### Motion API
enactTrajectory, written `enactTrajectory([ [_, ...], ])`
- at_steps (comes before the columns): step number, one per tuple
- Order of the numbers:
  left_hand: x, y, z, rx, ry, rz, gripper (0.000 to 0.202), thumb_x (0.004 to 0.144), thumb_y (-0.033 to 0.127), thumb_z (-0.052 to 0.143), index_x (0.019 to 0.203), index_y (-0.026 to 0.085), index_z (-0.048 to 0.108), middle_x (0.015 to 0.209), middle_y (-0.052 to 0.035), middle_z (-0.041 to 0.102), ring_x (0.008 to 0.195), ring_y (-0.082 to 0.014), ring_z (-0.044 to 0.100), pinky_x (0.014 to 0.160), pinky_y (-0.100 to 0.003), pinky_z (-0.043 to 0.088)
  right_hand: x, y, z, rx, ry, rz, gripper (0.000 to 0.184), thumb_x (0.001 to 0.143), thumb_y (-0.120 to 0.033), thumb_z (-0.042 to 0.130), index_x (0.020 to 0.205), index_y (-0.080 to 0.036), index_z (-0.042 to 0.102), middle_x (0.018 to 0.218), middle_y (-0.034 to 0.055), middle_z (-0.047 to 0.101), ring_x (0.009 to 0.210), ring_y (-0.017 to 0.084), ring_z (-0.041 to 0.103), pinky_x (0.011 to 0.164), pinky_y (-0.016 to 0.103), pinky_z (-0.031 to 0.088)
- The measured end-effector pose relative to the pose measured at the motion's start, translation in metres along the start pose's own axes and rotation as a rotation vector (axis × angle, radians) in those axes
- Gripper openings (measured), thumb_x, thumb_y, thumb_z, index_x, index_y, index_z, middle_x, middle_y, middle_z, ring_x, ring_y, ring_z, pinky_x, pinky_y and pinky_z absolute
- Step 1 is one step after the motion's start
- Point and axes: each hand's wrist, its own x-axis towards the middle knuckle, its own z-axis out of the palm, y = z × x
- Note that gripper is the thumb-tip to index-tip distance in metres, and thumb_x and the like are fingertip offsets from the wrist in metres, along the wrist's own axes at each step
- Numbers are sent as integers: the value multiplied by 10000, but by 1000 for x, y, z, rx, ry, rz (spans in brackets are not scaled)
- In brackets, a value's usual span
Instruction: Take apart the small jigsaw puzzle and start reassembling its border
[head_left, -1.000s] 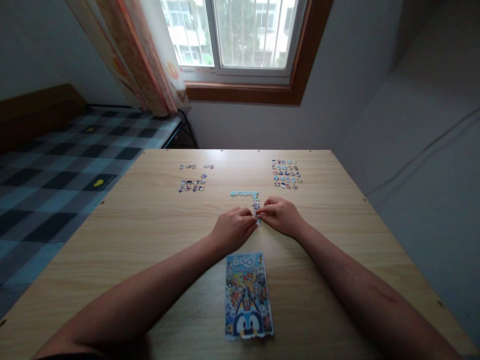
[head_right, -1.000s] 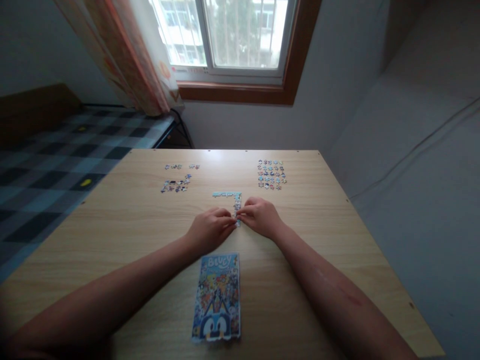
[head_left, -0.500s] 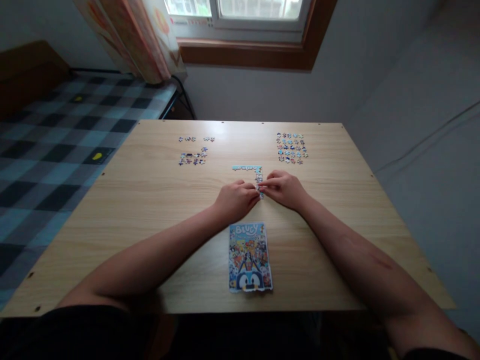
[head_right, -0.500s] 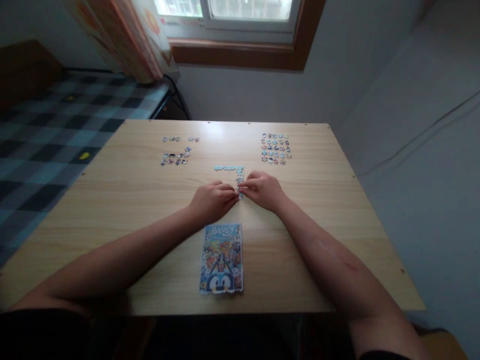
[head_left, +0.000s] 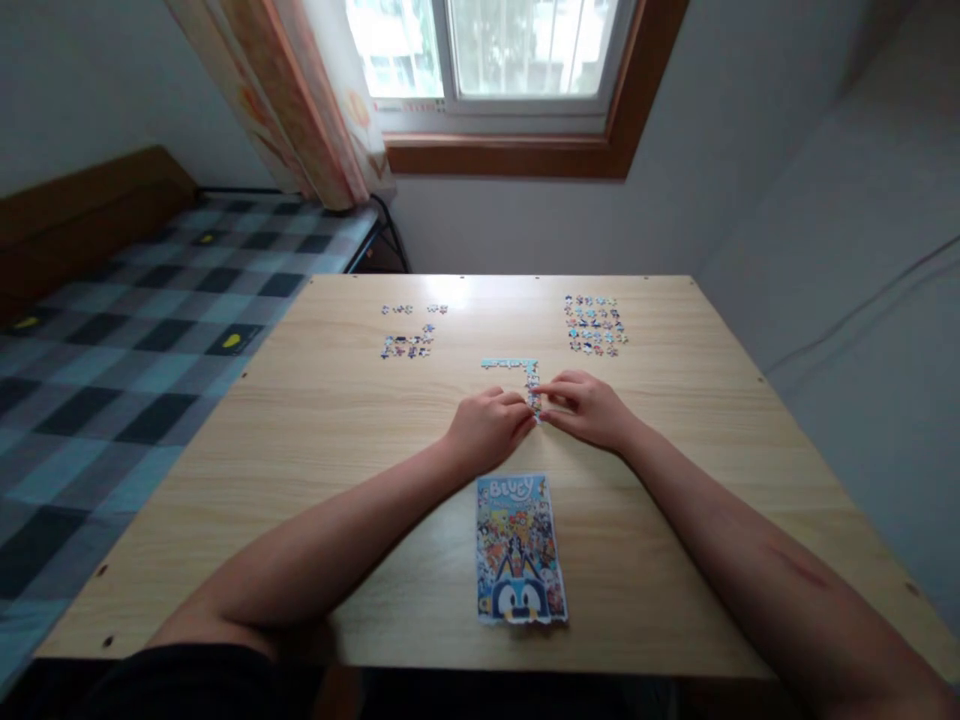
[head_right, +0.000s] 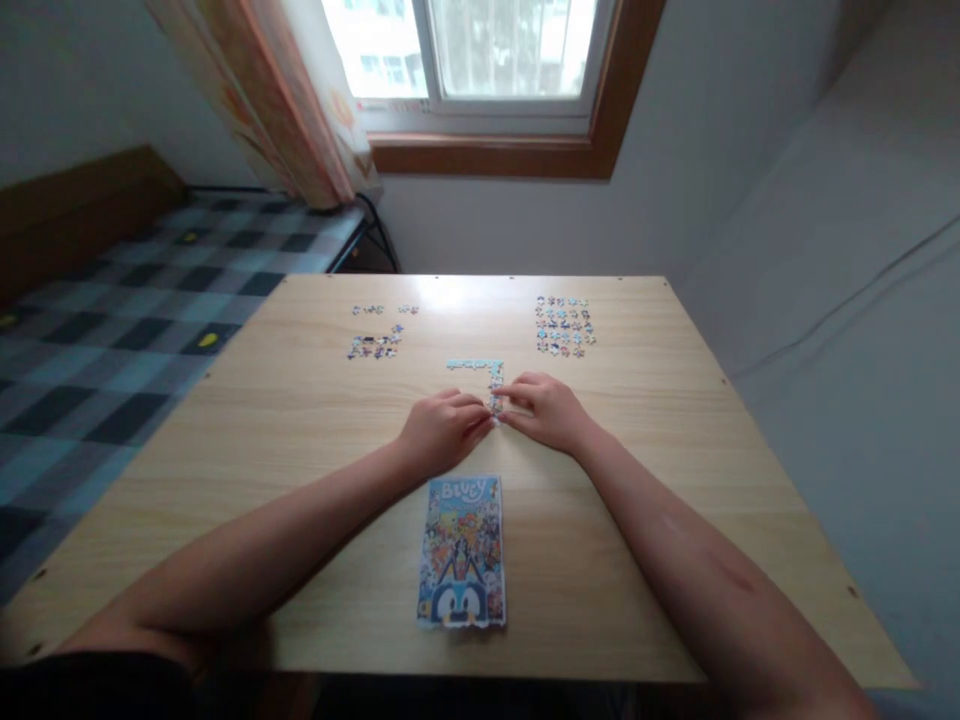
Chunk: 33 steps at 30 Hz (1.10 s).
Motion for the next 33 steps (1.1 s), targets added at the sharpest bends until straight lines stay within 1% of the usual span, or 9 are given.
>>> enactTrajectory([
  [4,-3,3,-3,83,24,59,283,1009,325,468,923,188,700,956,-74,710,838,-203,592,728,-327,468,0,-2,4,11,14,-5,286,915,-363,661,1167,-249,735,902,57,673,836,183,597,772,306,462],
  [8,-1,-7,-7,115,82,15,344,1020,366,452,849,183,688,901,-81,698,829,-193,595,730,-312,466,0,-4,6,16,22,13,305,947,-374,613,1200,-237,714,882,61,668,819,187,598,746,313,467],
  [11,1,-39,-21,153,163,-99,359,1017,376,464,818,191,698,896,-74,705,841,-193,600,740,-309,469,-1,-5,6,51,36,39,302,964,-356,580,1211,-235,703,884,62,660,781,180,592,710,308,470],
  [14,-1,-89,-47,238,262,-358,267,989,323,517,899,201,737,965,-83,718,897,-206,620,743,-301,476,-1,-4,7,79,58,57,287,965,-332,569,1200,-234,702,877,60,653,708,163,571,669,303,465],
  [16,-6,-120,-66,317,201,-564,217,950,282,559,951,200,759,995,-99,720,914,-226,637,727,-300,482,-2,-4,7,89,67,65,276,966,-329,565,1182,-230,706,869,58,650,670,153,555,647,300,460],
  [18,-14,-144,-82,386,14,-769,220,913,233,572,977,198,779,1011,-110,726,917,-237,660,731,-295,490,-2,-4,7,99,66,71,273,972,-333,554,1171,-225,706,870,58,649,658,148,550,633,295,456],
  [20,-20,-157,-92,410,-122,-873,272,892,201,565,1054,226,782,1092,-101,727,979,-240,669,764,-284,497,-2,-4,7,111,63,78,277,979,-339,542,1169,-219,704,875,58,650,658,145,550,627,290,453],
  [24,-23,-162,-90,400,-204,-886,315,896,292,568,1143,290,764,1194,-75,707,1038,-243,666,783,-276,500,-1,-4,7,119,77,79,269,979,-334,541,1151,-212,709,877,62,655,686,150,566,623,285,451],
  [33,-14,-156,-77,389,-234,-846,277,853,377,604,1027,276,795,1082,-82,736,1001,-275,652,792,-315,485,1,-1,0,111,172,72,244,947,-294,578,1084,-180,745,793,44,658,637,131,536,619,278,439],
])
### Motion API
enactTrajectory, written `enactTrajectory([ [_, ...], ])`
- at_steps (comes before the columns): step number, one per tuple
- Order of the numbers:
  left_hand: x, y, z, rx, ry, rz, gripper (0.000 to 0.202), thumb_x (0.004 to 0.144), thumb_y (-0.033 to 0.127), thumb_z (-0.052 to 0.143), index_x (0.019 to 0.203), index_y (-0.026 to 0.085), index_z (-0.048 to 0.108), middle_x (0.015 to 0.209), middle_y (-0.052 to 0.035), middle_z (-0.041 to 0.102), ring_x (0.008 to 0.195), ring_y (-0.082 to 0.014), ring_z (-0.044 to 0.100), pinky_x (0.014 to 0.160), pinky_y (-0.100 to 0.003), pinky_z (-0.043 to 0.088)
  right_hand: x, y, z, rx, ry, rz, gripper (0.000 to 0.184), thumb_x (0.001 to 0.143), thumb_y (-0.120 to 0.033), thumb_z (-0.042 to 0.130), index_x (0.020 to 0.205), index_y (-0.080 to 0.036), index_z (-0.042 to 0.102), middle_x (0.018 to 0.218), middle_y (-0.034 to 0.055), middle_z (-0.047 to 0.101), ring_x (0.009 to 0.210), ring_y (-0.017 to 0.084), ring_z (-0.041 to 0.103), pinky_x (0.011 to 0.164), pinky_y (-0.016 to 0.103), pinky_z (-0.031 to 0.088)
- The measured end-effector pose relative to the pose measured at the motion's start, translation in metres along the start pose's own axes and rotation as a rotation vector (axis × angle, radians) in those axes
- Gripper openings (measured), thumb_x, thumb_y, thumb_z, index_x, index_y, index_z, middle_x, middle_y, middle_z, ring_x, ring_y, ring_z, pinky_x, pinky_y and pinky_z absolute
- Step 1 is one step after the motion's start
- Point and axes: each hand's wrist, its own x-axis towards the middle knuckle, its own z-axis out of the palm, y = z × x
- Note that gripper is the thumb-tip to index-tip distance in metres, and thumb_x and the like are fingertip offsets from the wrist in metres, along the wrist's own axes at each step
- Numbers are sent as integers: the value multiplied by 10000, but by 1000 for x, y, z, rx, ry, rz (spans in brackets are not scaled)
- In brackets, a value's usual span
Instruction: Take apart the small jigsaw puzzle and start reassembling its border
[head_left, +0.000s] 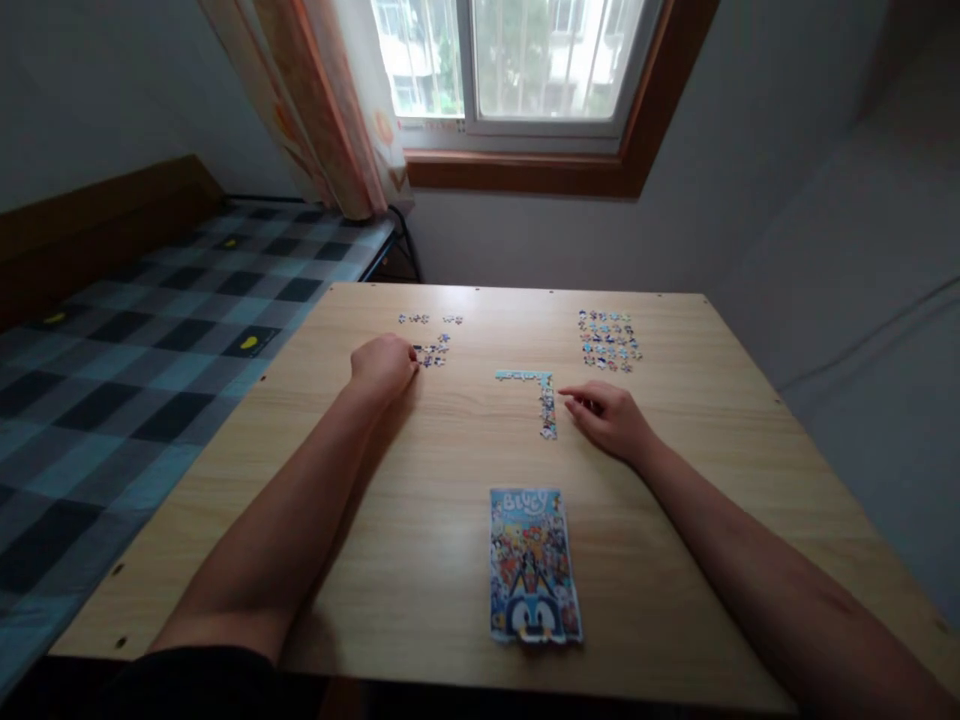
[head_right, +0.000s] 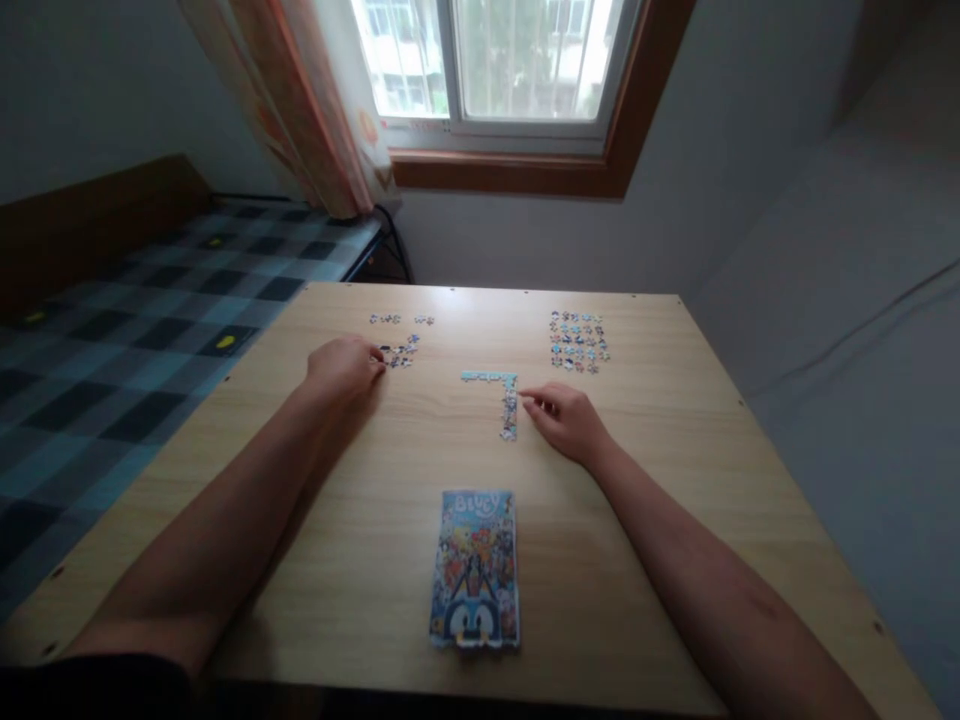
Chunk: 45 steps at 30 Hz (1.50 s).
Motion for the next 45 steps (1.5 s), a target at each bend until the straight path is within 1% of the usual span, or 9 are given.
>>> enactTrajectory([
  [8,4,9,-13,23,-81,-35,324,705,439,761,955,235,784,1023,-119,731,995,-327,642,792,-364,495,2,7,-3,-18,77,24,240,917,-312,608,1027,-172,769,809,55,695,689,144,558,645,287,437],
  [14,-8,18,-29,-168,52,117,222,763,362,732,921,207,749,918,-109,719,931,-280,636,774,-361,461,6,23,-3,253,192,218,286,848,-401,657,949,-160,773,800,45,704,693,146,588,632,277,454],
  [17,-27,43,-38,-401,113,342,197,824,331,673,946,188,733,892,-87,716,871,-214,626,781,-337,449,7,25,-2,298,192,251,273,801,-406,703,897,-161,773,761,37,698,661,139,574,614,273,447],
  [19,-43,69,-36,-565,82,508,173,870,279,609,957,186,726,894,-67,726,834,-173,623,782,-311,451,7,24,-1,282,180,232,253,790,-394,719,880,-164,776,748,36,697,647,134,563,605,272,438],
  [23,-64,121,-14,-751,-60,712,191,882,179,543,917,177,731,902,-48,751,801,-139,638,767,-277,470,6,21,1,235,156,174,228,809,-378,716,890,-174,778,754,38,700,639,132,560,596,273,436],
  [26,-64,141,7,-827,-92,757,189,870,179,566,915,181,749,907,-45,764,790,-139,647,762,-275,480,5,19,1,207,170,127,201,831,-350,699,900,-175,772,778,43,699,637,130,559,589,271,437],
  [30,-63,145,20,-840,-62,735,165,852,215,625,942,192,761,853,-27,769,711,-130,636,712,-265,479,4,14,2,84,189,46,158,867,-300,671,912,-191,776,801,48,674,687,142,571,599,273,448],
  [36,-79,141,22,-737,-50,883,184,838,146,598,845,232,760,829,10,769,746,-133,673,740,-257,498,4,6,6,-139,135,-176,156,912,-205,624,925,-222,779,905,74,685,896,204,604,842,370,491],
  [45,-81,136,27,-656,137,867,159,903,221,618,945,251,769,983,-33,745,855,-168,664,802,-318,523,1,1,5,-172,91,-210,162,921,-188,617,948,-227,772,931,76,693,904,212,612,836,372,499],
])
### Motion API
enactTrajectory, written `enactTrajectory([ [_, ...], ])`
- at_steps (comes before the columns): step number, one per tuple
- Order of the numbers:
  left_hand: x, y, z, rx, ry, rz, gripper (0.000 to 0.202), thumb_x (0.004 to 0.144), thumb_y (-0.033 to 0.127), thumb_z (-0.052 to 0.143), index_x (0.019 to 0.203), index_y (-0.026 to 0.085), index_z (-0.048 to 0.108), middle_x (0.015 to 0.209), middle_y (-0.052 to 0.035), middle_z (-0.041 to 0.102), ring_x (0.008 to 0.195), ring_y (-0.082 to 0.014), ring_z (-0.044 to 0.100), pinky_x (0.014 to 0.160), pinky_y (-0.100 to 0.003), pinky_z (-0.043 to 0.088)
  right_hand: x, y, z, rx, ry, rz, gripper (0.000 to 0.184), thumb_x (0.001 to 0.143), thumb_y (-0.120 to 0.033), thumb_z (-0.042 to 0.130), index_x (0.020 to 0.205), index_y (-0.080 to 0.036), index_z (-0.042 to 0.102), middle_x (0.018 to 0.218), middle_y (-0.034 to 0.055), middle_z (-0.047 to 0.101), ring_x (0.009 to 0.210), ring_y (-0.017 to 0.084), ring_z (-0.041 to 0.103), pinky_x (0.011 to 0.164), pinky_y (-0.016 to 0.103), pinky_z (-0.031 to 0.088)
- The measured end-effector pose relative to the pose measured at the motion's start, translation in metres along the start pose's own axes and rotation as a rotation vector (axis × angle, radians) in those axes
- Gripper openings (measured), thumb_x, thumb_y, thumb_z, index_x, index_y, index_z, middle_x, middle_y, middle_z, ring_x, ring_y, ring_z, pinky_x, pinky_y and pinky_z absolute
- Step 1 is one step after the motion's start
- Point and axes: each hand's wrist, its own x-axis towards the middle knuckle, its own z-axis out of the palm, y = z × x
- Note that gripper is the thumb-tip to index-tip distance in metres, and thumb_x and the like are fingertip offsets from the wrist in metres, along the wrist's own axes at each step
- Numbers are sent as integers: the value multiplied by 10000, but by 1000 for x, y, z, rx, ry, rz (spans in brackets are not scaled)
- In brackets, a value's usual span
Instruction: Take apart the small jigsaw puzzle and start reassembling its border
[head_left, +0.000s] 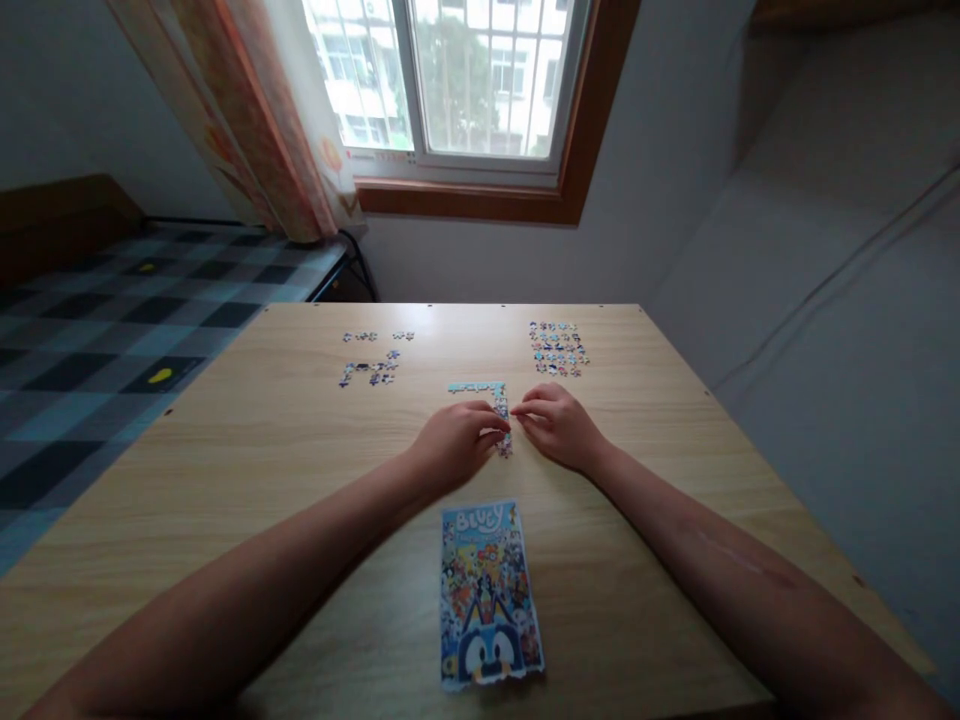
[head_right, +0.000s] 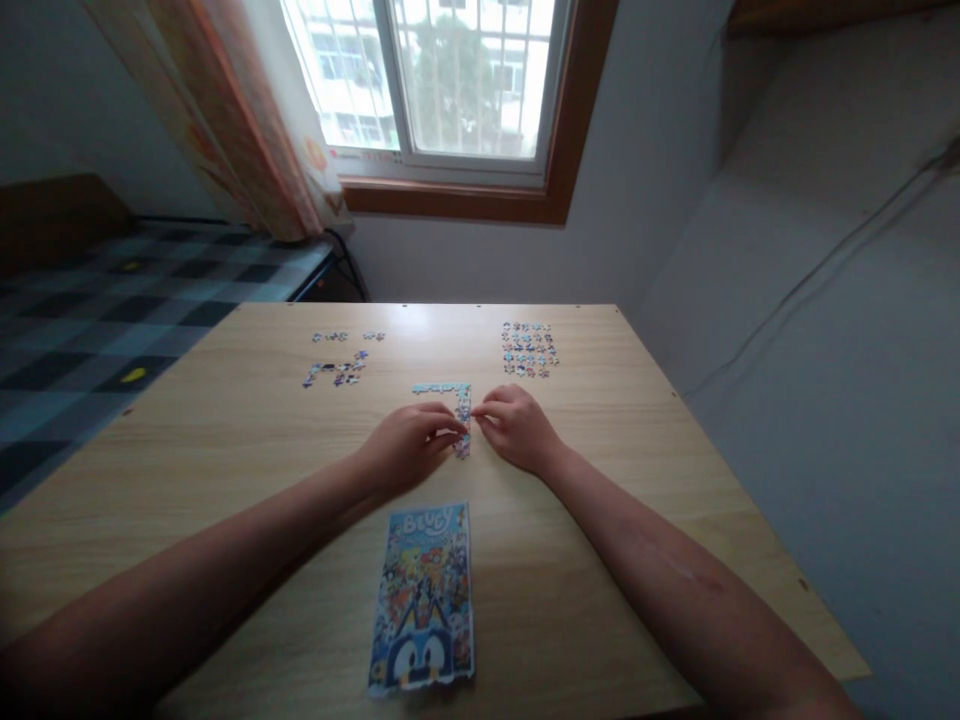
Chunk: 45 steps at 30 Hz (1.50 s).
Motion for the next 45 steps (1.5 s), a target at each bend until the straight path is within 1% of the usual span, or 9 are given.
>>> enactTrajectory([
  [3,-6,1,-2,50,27,-5,140,912,292,637,926,256,772,970,-34,741,869,-180,653,812,-338,526,0,0,0,6,-18,-8,155,917,-192,627,959,-227,772,936,77,699,908,213,614,842,373,498],
  [6,-11,6,-3,107,41,7,148,894,364,670,929,264,773,988,-35,744,915,-202,642,843,-367,524,0,1,0,-6,-53,-49,153,921,-229,646,1006,-235,773,1017,76,714,955,216,617,884,386,490],
  [10,-13,11,-3,158,-7,39,159,882,377,675,936,264,772,988,-34,742,910,-210,630,815,-365,525,0,5,2,-56,-114,-103,148,923,-294,671,1018,-285,785,1145,60,713,1012,219,614,926,409,477],
  [15,-12,9,-5,200,-43,71,173,886,388,660,951,278,777,978,-33,726,913,-210,624,790,-351,518,0,9,5,-99,-165,-111,135,898,-350,711,998,-325,798,1198,37,706,1035,226,605,948,426,477],
  [26,-14,11,-6,257,-103,132,210,926,379,599,969,293,785,971,-31,731,864,-193,639,744,-329,509,1,7,2,-76,-178,-93,133,892,-321,721,1000,-325,799,1184,27,717,1048,224,605,949,415,479],
  [31,-13,12,-8,162,-40,85,220,924,362,598,1023,280,777,995,-26,750,823,-169,661,748,-316,522,1,7,3,-70,-182,-98,134,906,-338,706,1003,-319,796,1149,19,733,1025,213,622,940,399,469],
  [34,-13,12,-8,103,-11,53,215,921,322,580,969,270,783,998,-26,756,786,-150,668,724,-304,527,2,7,3,-71,-183,-98,133,911,-353,699,995,-320,798,1121,20,743,994,208,633,919,386,468],
  [40,-14,10,-8,103,-55,101,211,909,352,595,919,284,794,965,-20,748,795,-149,669,737,-295,529,1,8,4,-79,-180,-81,123,903,-353,711,987,-335,798,1126,3,744,1001,214,631,910,390,462],
  [45,-14,7,-7,115,-64,97,212,922,343,590,907,294,795,969,-10,747,826,-152,674,764,-292,522,1,7,4,-76,-179,-73,120,895,-358,720,982,-333,800,1119,4,747,996,217,634,905,395,460],
])
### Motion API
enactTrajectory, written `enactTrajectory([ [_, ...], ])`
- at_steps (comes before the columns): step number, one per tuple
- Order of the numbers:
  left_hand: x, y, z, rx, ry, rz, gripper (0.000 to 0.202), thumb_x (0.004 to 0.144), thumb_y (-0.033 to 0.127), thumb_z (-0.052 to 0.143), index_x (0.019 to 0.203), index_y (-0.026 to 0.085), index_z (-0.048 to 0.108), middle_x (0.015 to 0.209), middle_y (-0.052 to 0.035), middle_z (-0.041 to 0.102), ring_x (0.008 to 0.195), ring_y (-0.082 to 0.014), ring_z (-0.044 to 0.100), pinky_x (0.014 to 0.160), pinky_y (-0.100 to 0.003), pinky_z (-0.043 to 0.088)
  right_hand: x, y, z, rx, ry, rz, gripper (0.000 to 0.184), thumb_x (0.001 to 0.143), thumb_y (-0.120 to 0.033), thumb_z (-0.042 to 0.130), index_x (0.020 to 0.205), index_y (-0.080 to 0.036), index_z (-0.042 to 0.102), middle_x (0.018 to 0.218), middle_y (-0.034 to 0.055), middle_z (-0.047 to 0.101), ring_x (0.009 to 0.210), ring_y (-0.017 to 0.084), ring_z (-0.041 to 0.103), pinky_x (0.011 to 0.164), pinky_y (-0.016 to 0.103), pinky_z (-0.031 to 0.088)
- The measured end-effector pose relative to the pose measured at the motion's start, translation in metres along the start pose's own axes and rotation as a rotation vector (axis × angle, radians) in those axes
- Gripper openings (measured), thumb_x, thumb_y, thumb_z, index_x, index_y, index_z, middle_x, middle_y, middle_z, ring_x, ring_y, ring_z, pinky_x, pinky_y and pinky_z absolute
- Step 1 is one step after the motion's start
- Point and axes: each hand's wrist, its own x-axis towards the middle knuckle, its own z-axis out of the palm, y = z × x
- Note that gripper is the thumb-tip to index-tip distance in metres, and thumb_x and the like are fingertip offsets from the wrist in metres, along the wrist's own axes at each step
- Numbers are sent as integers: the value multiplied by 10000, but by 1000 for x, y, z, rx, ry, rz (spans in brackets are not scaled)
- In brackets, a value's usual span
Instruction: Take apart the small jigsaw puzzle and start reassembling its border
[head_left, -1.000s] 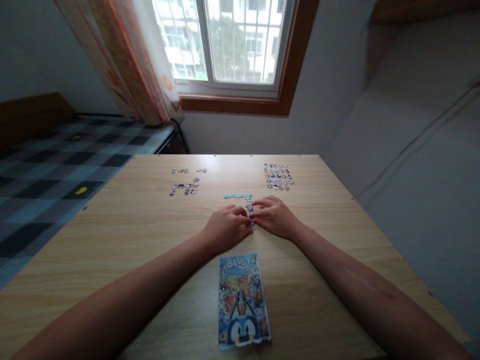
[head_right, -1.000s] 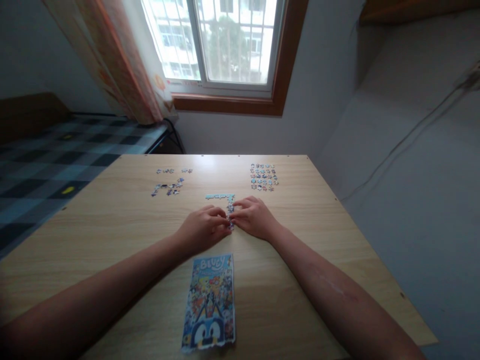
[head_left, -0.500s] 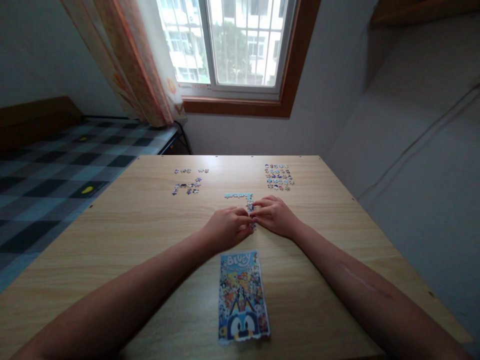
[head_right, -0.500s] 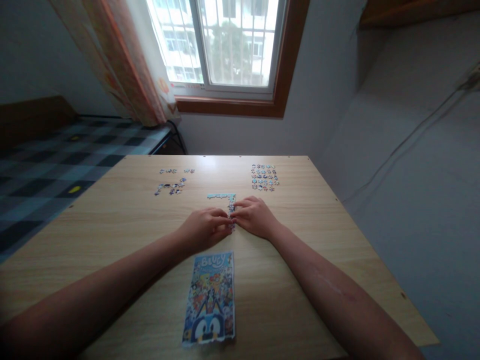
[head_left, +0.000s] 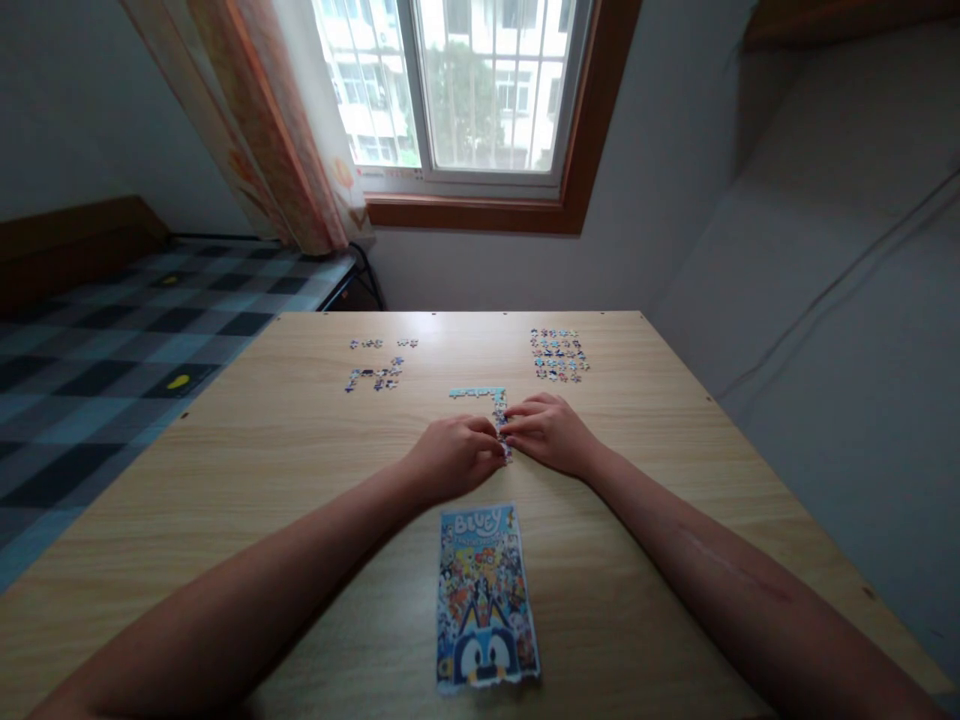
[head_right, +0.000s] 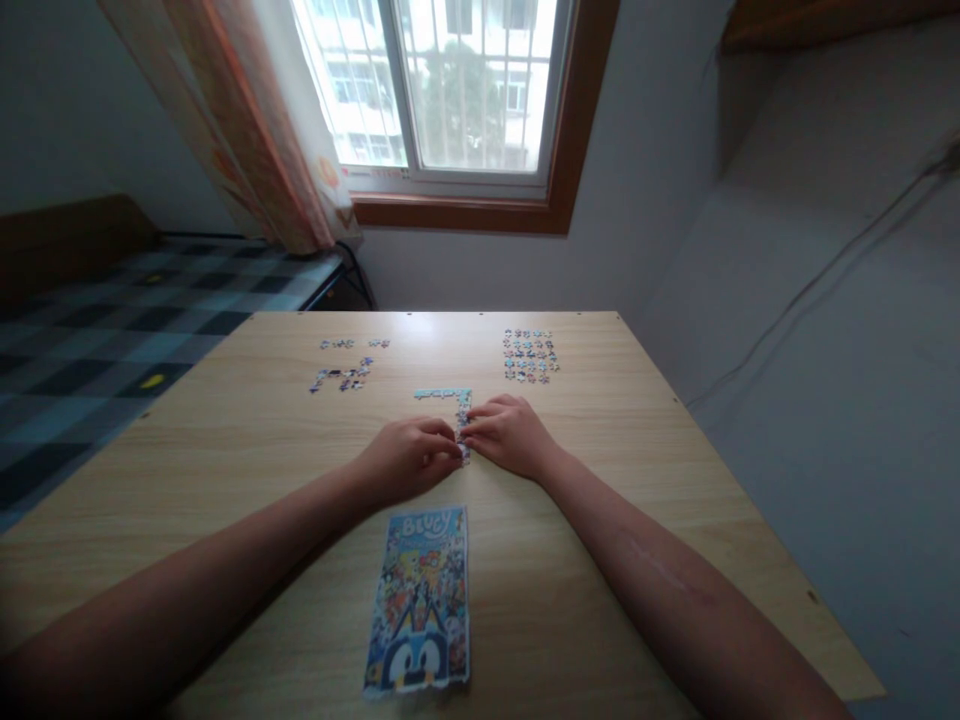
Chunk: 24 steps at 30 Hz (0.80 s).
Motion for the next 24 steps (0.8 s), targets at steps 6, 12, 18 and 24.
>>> enactTrajectory([
  [6,1,0,1,-66,23,-30,209,914,354,599,911,275,792,967,-22,752,805,-154,677,752,-288,528,0,0,0,-5,-2,1,125,904,-374,710,987,-340,797,1124,3,746,1002,214,642,903,393,463],
  [12,3,-9,-1,-78,81,-140,176,872,272,606,876,219,774,916,-41,741,715,-144,651,684,-280,516,-1,1,1,24,28,-7,150,905,-355,713,1027,-310,789,1132,24,745,1011,205,660,923,381,476],
  [18,1,-7,0,-35,68,-81,209,863,411,664,938,237,752,988,-24,734,767,-151,660,706,-283,508,-1,0,0,103,126,23,135,908,-307,703,998,-252,787,1072,59,749,961,200,680,892,376,516],
  [24,0,-6,3,20,31,-22,263,857,463,680,997,247,738,1006,-14,729,839,-173,669,745,-300,508,-2,-5,-2,132,179,67,94,897,-247,698,939,-224,780,988,63,747,928,199,675,876,365,534],
])
